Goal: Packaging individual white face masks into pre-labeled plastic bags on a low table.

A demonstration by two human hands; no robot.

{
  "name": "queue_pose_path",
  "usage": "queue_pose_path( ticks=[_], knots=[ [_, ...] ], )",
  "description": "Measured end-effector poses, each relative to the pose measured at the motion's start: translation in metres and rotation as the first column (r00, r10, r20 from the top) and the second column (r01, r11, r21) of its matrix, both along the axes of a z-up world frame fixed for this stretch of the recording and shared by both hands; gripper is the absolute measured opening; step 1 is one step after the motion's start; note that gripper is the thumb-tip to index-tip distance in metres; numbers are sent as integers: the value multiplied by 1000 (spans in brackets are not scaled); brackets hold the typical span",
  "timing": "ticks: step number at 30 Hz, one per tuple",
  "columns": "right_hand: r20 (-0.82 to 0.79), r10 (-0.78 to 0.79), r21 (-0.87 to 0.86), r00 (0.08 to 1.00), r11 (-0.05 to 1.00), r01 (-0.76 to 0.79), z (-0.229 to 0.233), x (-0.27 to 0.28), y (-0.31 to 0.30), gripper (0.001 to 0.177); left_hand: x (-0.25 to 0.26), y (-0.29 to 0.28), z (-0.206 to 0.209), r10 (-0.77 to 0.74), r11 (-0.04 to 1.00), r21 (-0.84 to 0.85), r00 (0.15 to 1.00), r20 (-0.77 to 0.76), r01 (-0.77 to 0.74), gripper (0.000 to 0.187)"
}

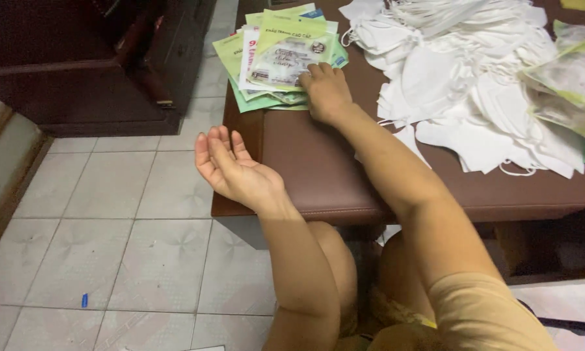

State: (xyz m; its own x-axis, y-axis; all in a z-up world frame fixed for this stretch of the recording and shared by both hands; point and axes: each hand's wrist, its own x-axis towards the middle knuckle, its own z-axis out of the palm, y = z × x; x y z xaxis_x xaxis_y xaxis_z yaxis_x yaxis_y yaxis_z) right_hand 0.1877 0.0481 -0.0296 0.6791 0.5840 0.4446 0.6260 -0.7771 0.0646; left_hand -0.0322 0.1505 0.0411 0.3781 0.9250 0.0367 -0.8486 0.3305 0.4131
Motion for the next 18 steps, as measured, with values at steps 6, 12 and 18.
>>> queue_pose_path(
  ticks=[6,12,18],
  knots=[
    [37,-65,-103,997,992,69,-46,45,9,14,3,-2,1,23,1000,2,998,-64,-23,27],
    [-613,81,36,786,997,-74,46,-79,-36,31,7,-8,-4,4,999,43,998,-57,-1,26],
    [-300,-259,175,918,931,320,33,-13,-120,35,12,-15,-5,-23,996,87,997,-74,30,24]
  ],
)
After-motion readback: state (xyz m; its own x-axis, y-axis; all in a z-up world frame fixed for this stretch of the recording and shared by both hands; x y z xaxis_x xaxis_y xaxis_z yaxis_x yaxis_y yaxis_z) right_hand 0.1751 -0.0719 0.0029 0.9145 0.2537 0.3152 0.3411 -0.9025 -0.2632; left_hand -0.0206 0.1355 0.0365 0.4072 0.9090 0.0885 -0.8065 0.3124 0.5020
